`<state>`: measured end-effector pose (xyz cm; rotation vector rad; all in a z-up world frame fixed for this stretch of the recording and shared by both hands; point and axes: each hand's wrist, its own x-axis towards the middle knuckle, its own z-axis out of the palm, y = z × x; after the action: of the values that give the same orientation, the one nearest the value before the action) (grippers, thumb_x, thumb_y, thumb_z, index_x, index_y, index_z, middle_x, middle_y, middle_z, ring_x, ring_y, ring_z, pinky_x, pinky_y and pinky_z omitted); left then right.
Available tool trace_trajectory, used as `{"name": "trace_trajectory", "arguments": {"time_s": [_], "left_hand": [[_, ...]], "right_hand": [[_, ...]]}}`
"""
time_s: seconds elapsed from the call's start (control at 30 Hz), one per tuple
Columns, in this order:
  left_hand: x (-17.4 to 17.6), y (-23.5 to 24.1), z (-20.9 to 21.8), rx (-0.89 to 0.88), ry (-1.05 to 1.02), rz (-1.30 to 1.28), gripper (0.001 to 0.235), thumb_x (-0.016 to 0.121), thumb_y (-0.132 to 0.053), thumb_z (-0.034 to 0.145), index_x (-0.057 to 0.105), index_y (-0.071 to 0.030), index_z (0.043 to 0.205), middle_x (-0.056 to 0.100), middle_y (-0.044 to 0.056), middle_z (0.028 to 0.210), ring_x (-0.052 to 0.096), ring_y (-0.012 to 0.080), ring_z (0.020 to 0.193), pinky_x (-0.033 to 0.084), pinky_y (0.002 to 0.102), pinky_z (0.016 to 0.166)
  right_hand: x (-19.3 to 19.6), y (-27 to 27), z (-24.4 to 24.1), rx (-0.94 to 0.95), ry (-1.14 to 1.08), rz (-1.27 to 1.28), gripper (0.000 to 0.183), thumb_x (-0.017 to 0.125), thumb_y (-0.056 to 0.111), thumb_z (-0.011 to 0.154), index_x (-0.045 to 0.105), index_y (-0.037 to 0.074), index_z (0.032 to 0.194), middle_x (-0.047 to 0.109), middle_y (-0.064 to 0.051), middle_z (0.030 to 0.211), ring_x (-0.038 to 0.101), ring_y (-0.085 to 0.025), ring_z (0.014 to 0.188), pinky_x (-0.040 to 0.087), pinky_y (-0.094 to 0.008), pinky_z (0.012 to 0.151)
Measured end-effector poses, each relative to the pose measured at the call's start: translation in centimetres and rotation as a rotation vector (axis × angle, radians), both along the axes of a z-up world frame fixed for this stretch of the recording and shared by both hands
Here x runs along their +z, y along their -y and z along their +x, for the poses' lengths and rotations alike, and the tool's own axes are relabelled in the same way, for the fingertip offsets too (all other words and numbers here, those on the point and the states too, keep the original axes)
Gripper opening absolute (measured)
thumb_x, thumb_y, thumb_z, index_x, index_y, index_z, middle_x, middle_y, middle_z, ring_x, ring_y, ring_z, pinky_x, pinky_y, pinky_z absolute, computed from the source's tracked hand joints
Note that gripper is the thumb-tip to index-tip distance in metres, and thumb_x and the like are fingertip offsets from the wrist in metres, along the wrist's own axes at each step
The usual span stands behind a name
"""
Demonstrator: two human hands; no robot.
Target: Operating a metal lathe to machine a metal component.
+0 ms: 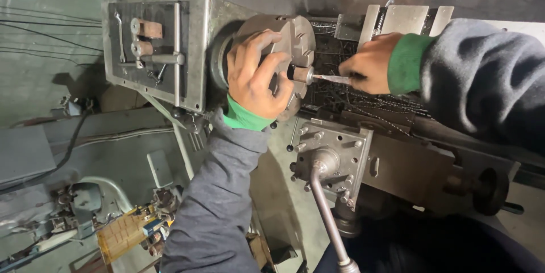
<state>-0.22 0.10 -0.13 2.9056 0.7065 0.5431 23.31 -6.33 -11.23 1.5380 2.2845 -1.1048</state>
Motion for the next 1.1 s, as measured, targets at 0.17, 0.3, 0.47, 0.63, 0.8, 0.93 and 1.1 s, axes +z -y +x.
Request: {"name": "trace_trajectory", "arguments": {"time_s": [0.17, 0.3, 0.47, 0.63, 0.8, 0.93, 1.1], "left_hand": [[-0.4, 0.0, 0.0, 0.001, 0.004, 0.010, 0.029, 0.069, -0.006, 0.076, 0.068, -0.006, 0.105, 0.059, 0.010, 0.134, 0.058, 0.0341, 0.128, 0.043, 0.049, 0.109], [-0.4, 0.0, 0.0, 0.013, -0.002, 0.016, 0.030, 0.069, -0.006, 0.074, 0.069, -0.007, 0.104, 0.060, 0.010, 0.134, 0.058, 0.0345, 0.124, 0.044, 0.049, 0.107], [-0.4, 0.1, 0.1, 0.027, -0.002, 0.017, 0.029, 0.069, -0.005, 0.074, 0.069, -0.007, 0.103, 0.060, 0.009, 0.134, 0.059, 0.0343, 0.122, 0.044, 0.049, 0.106], [-0.3, 0.1, 0.1, 0.024, 0.004, 0.018, 0.029, 0.068, -0.005, 0.074, 0.069, -0.007, 0.103, 0.060, 0.010, 0.134, 0.059, 0.0340, 0.124, 0.044, 0.049, 0.107], [-0.3, 0.1, 0.0, 0.024, -0.006, 0.018, 0.029, 0.068, -0.005, 0.075, 0.069, -0.007, 0.103, 0.060, 0.010, 0.135, 0.058, 0.0337, 0.128, 0.044, 0.049, 0.108], [0.7, 1.1, 1.2, -0.003, -0.080, 0.109, 0.027, 0.073, -0.015, 0.079, 0.069, -0.008, 0.105, 0.058, 0.010, 0.135, 0.055, 0.0328, 0.131, 0.041, 0.050, 0.108], [-0.9, 1.7, 3.3, -0.203, -0.489, 0.287, 0.034, 0.070, -0.029, 0.084, 0.073, -0.007, 0.109, 0.059, 0.009, 0.124, 0.051, 0.0258, 0.124, 0.041, 0.046, 0.101]], "right_hand": [[-0.5, -0.1, -0.8, -0.077, -0.081, 0.149, 0.040, 0.055, 0.040, 0.098, 0.060, 0.031, 0.137, 0.078, -0.010, 0.081, 0.076, -0.028, 0.081, 0.059, -0.046, 0.090], [-0.1, -0.9, -0.7, -0.092, -0.160, 0.200, 0.032, 0.060, 0.037, 0.095, 0.064, 0.033, 0.127, 0.077, -0.007, 0.085, 0.075, -0.030, 0.081, 0.060, -0.050, 0.079], [-0.3, -1.2, -0.6, -0.052, -0.109, 0.203, 0.031, 0.059, 0.038, 0.098, 0.063, 0.036, 0.129, 0.077, -0.007, 0.086, 0.075, -0.029, 0.080, 0.060, -0.048, 0.074], [-0.6, -1.5, 0.3, -0.027, -0.029, 0.116, 0.033, 0.059, 0.040, 0.098, 0.062, 0.042, 0.131, 0.077, -0.002, 0.087, 0.076, -0.024, 0.078, 0.063, -0.045, 0.074], [0.9, -1.4, 1.2, -0.031, 0.041, 0.147, 0.031, 0.057, 0.039, 0.099, 0.064, 0.044, 0.128, 0.078, 0.002, 0.089, 0.076, -0.022, 0.083, 0.064, -0.044, 0.077], [-0.8, -1.9, 1.7, -0.022, 0.016, 0.194, 0.034, 0.056, 0.036, 0.100, 0.062, 0.042, 0.133, 0.079, -0.001, 0.090, 0.077, -0.024, 0.085, 0.064, -0.044, 0.081], [-1.5, -2.9, 3.4, -0.069, 0.213, 0.149, 0.039, 0.054, 0.044, 0.101, 0.059, 0.043, 0.139, 0.077, -0.002, 0.109, 0.076, -0.026, 0.102, 0.059, -0.051, 0.096]]}}
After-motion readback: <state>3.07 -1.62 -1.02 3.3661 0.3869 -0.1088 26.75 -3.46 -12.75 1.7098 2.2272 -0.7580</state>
